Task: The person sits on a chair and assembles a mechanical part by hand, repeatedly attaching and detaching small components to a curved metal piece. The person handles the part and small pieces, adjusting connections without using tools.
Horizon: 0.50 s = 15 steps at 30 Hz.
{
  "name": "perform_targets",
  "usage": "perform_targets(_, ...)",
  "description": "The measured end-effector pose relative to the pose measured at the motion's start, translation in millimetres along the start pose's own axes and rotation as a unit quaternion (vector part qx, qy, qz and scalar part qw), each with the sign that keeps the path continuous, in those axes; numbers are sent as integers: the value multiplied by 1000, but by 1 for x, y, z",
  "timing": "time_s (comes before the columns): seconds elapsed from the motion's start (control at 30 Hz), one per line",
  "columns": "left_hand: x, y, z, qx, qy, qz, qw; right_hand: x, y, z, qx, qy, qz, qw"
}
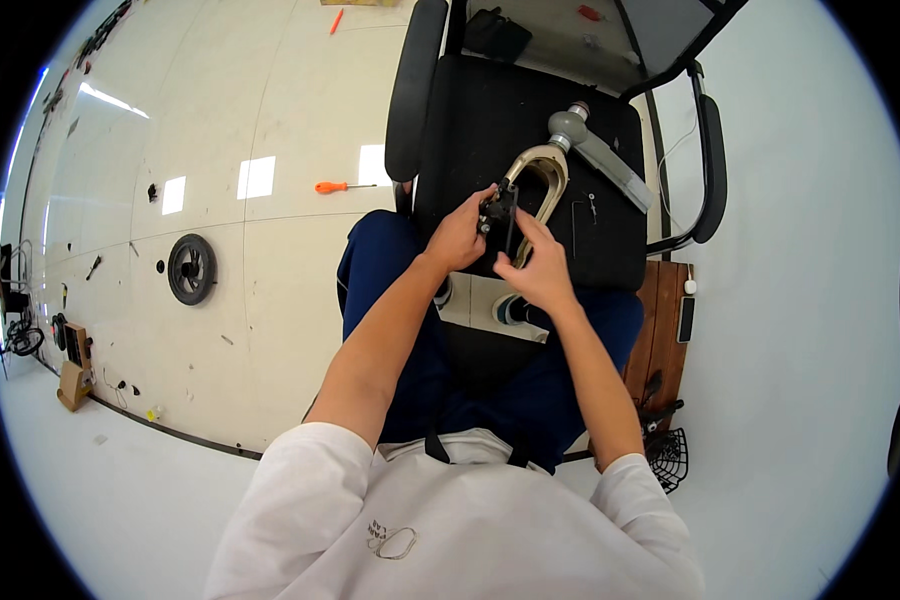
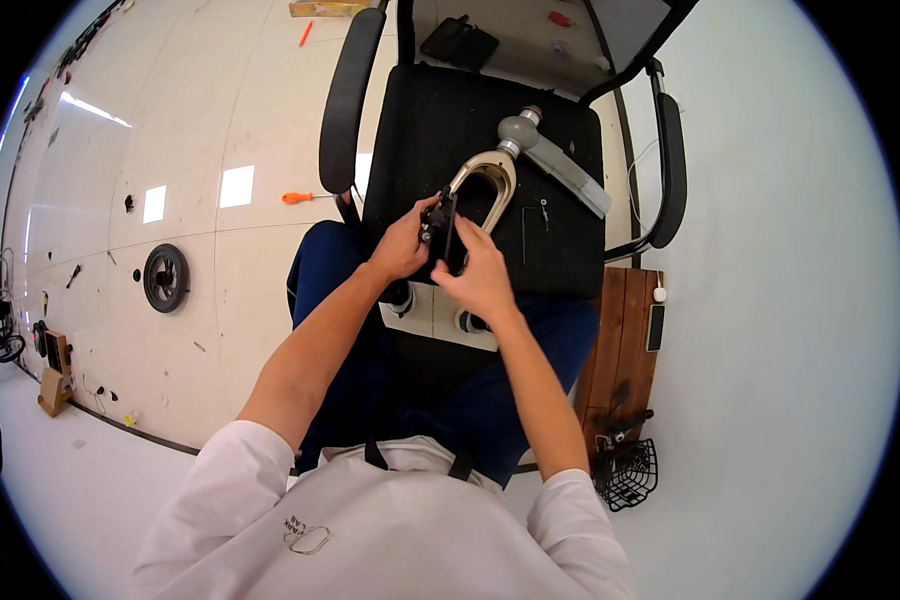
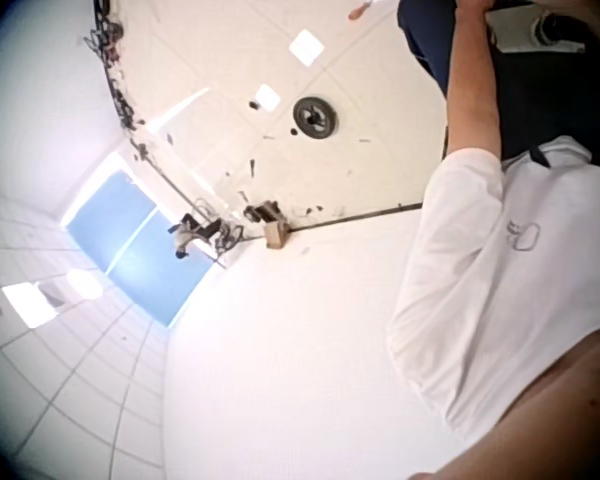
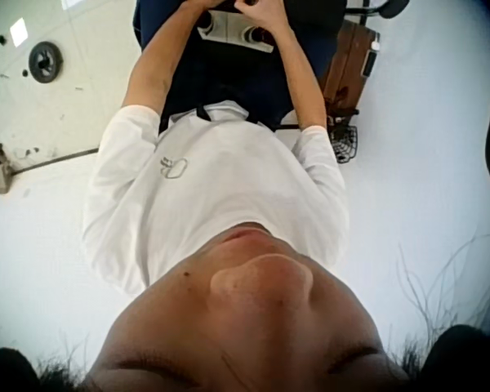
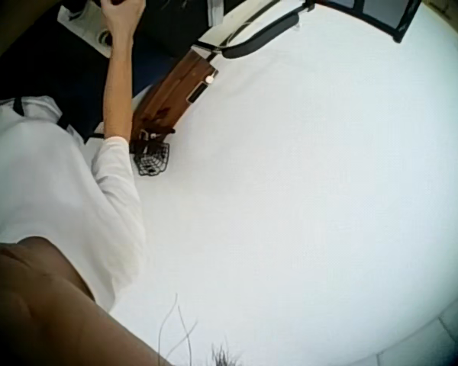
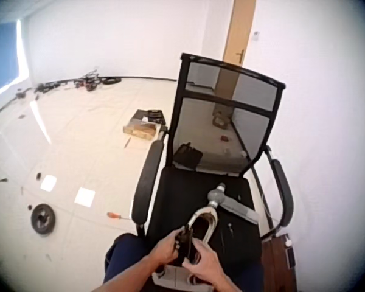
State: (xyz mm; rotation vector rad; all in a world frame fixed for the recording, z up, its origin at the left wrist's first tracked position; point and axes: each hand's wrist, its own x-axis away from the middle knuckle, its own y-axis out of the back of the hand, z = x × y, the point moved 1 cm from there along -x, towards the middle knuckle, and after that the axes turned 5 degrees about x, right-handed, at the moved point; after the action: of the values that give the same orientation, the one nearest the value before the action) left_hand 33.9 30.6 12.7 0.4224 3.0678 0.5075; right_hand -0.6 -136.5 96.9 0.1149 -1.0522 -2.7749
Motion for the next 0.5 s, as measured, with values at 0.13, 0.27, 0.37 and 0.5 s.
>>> perform_targets(0.13,1,0,-2,4,7,-6,1000,-12,59,-40,82,78,25,993)
perform_targets(0.27,-1,0,-9,21,39,2,999,-54,122,-71,141,-42,55,988)
perform_targets(0.37,1,1,-13,21,23,3,1000,-87,123,-44,91,-54,102,989)
perform_targets(0.5,-1,2,-13,31,-72,-37,996,-78,100,-19,138,10,254,957)
